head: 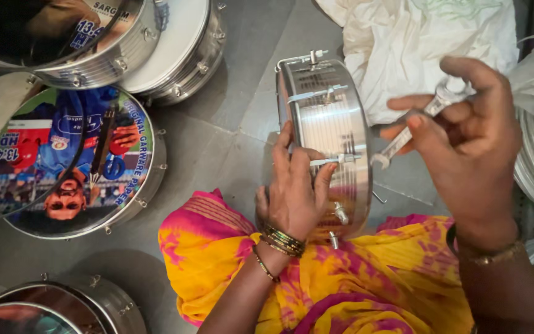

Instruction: The person assembles a drum by using a wrench to tighten bolts on the metal rim, then adjusts the alignment of the metal frame and continues tightening fasteners around the circumference.

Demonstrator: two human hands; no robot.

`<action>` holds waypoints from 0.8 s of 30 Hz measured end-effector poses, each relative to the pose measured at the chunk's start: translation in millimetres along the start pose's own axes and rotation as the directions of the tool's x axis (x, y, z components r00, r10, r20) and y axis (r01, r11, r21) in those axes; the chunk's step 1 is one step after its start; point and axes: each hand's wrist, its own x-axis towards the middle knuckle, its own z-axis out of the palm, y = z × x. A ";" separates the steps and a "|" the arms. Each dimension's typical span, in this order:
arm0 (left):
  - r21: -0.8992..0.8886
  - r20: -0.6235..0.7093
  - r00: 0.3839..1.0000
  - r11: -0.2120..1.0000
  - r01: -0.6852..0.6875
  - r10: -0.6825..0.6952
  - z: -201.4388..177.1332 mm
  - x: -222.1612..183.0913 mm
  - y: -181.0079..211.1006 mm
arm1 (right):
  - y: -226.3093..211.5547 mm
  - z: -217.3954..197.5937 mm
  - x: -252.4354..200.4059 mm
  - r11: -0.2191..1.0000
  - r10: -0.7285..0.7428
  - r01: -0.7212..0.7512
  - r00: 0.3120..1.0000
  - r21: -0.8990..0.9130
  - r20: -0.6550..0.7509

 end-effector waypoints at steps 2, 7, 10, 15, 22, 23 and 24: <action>-0.031 -0.016 0.999 0.999 -0.034 0.034 2.9 -1.2 -2.2 | -3.7 9.8 11.9 1.000 0.015 -0.014 1.000 -0.024 0.025; -0.205 -0.149 0.976 0.961 -0.186 0.157 13.8 -1.2 -10.0 | -4.6 29.1 25.3 0.998 0.059 -0.053 0.989 -0.045 0.136; -0.204 -0.213 0.954 0.945 -0.256 0.213 17.9 -2.6 -13.0 | -6.6 32.1 30.7 0.987 -0.021 0.048 0.984 -0.155 0.176; -0.212 -0.194 0.958 0.945 -0.250 0.210 20.3 -2.9 -15.4 | 1.7 34.0 53.9 0.956 0.240 -0.169 0.922 -0.242 0.304; -0.204 -0.213 0.946 0.936 -0.288 0.244 17.7 -2.5 -14.3 | 14.4 27.4 77.4 0.964 0.267 -0.245 0.891 -0.107 0.368; -0.212 -0.209 0.949 0.937 -0.279 0.235 17.6 -2.6 -14.1 | 14.7 27.4 77.6 0.961 0.275 -0.252 0.886 -0.109 0.374; -0.219 -0.205 0.952 0.938 -0.269 0.226 17.5 -2.8 -14.0 | 15.5 29.0 77.2 0.959 0.282 -0.260 0.881 -0.110 0.379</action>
